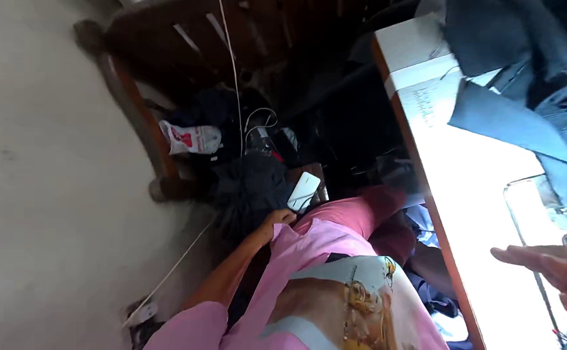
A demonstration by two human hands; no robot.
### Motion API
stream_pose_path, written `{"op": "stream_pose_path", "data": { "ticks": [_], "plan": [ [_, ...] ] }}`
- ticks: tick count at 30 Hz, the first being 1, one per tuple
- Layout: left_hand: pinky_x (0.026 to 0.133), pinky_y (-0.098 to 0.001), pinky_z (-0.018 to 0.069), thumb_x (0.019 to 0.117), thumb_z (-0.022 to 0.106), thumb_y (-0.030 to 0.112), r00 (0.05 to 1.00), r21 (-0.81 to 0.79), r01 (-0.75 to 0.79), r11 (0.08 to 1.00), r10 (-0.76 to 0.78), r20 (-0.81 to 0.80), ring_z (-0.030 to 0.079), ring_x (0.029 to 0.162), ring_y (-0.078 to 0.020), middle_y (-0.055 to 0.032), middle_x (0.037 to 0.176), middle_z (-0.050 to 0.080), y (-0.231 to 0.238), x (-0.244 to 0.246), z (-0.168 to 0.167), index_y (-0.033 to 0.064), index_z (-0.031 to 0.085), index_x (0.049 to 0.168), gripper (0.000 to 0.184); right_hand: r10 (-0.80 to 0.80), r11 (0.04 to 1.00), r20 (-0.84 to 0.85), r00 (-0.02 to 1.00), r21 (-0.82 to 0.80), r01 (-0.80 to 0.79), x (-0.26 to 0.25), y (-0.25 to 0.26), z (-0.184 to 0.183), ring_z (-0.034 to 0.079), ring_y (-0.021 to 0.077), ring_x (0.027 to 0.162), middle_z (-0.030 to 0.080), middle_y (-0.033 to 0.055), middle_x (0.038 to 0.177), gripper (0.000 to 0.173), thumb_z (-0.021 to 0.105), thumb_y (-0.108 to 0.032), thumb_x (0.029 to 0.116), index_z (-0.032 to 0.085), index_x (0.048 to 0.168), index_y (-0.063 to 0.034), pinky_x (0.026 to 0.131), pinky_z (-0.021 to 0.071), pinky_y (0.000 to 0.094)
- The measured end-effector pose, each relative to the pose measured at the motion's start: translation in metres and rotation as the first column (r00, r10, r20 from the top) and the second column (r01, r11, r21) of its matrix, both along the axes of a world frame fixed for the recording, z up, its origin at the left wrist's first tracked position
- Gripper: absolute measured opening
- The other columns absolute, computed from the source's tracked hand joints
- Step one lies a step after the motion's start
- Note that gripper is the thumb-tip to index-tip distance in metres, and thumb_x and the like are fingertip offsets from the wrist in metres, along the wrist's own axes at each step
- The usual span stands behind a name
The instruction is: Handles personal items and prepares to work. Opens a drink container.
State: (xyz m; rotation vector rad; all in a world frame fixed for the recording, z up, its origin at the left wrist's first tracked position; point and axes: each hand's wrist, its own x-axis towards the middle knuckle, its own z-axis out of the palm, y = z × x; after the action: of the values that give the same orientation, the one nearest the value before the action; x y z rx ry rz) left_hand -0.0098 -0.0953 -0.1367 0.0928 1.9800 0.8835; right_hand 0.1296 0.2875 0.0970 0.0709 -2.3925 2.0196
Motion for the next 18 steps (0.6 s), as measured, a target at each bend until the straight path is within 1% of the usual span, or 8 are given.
{"op": "stream_pose_path", "data": {
  "ticks": [2,5,8,10,13,14,16,18],
  "plan": [
    [0.076,-0.0291,0.0474,0.1096,0.044,0.017,0.997,0.017,-0.075,0.997,0.075,0.026,0.052,0.076,-0.0106,-0.0094,0.088,0.058,-0.008,-0.006,0.013,-0.009,0.062,0.115,0.032,0.025,0.999,0.041,0.999,0.037,-0.027,0.005,-0.004,-0.014,0.065,0.0079,0.119,0.069,-0.012,0.128,0.028,0.055,-0.026,0.1055,0.069,0.129,-0.0253,0.103,0.0543,0.0293],
    [0.062,-0.0223,0.0444,0.1116,0.041,0.018,0.974,-0.084,-0.195,0.977,0.203,0.099,0.048,0.063,-0.0067,-0.004,0.079,0.051,-0.018,-0.023,0.033,-0.0073,0.06,0.116,0.032,0.044,0.994,0.113,0.993,0.099,-0.055,0.019,-0.008,-0.027,0.063,0.0054,0.122,0.067,-0.0139,0.131,0.029,0.054,-0.023,0.1058,0.068,0.13,-0.0277,0.105,0.0528,0.0276],
    [0.062,-0.0196,0.0486,0.1105,0.044,0.016,0.964,0.034,-0.237,0.971,0.231,0.131,0.054,0.064,-0.0045,-0.0007,0.079,0.057,-0.02,-0.035,0.038,-0.0031,0.061,0.112,0.026,0.036,0.984,0.172,0.984,0.164,-0.064,0.037,-0.013,-0.033,0.06,0.0034,0.125,0.067,-0.0104,0.132,0.028,0.053,-0.021,0.1065,0.067,0.131,-0.0218,0.107,0.0503,0.0269],
    [0.067,-0.0207,0.0504,0.1086,0.047,0.013,0.99,0.133,-0.107,0.985,0.094,0.107,0.057,0.069,-0.0044,-0.0016,0.082,0.06,-0.01,-0.04,0.038,-0.0035,0.064,0.109,0.024,0.044,0.981,0.205,0.978,0.177,-0.081,0.048,-0.016,-0.035,0.057,0.0029,0.128,0.066,-0.0054,0.134,0.028,0.053,-0.019,0.1067,0.065,0.132,-0.0148,0.109,0.048,0.0266],
    [0.071,-0.0303,0.0491,0.107,0.052,0.014,0.984,0.096,0.176,0.98,-0.175,-0.013,0.054,0.071,-0.0122,-0.0108,0.083,0.062,0.013,-0.045,0.034,-0.0066,0.068,0.105,0.026,0.048,0.973,0.238,0.97,0.209,-0.099,0.062,-0.022,-0.037,0.055,0.0027,0.129,0.065,0.0048,0.134,0.031,0.054,-0.017,0.1063,0.063,0.132,-0.0036,0.109,0.0464,0.0248],
    [0.071,-0.0325,0.0493,0.1068,0.052,0.014,0.983,0.104,0.18,0.978,-0.177,-0.039,0.055,0.071,-0.0142,-0.0124,0.082,0.062,0.016,-0.047,0.032,-0.0079,0.068,0.104,0.027,0.053,0.967,0.248,0.967,0.227,-0.111,0.066,-0.024,-0.036,0.055,0.0041,0.129,0.065,0.0102,0.133,0.031,0.054,-0.016,0.1059,0.062,0.131,0.0012,0.109,0.0452,0.0244],
    [0.07,-0.0263,0.0502,0.1071,0.047,0.01,0.997,0.207,0.073,0.976,-0.079,0.017,0.056,0.071,-0.008,-0.0057,0.081,0.062,0.016,-0.054,0.033,-0.0062,0.067,0.103,0.026,0.054,0.96,0.267,0.962,0.253,-0.124,0.073,-0.026,-0.037,0.056,0.0064,0.128,0.065,0.018,0.129,0.032,0.054,-0.014,0.1055,0.061,0.128,0.0072,0.109,0.0441,0.0239],
    [0.075,-0.0257,0.0538,0.105,0.04,0.007,0.997,0.239,0.029,0.971,-0.046,0.066,0.064,0.082,-0.0071,-0.0042,0.095,0.069,0.014,-0.063,0.026,-0.0017,0.068,0.105,0.029,0.054,0.959,0.282,0.958,0.253,-0.129,0.08,-0.026,-0.041,0.057,0.0078,0.127,0.065,0.0192,0.128,0.032,0.054,-0.015,0.1058,0.061,0.128,0.0074,0.109,0.0444,0.0248]
  ]
}}
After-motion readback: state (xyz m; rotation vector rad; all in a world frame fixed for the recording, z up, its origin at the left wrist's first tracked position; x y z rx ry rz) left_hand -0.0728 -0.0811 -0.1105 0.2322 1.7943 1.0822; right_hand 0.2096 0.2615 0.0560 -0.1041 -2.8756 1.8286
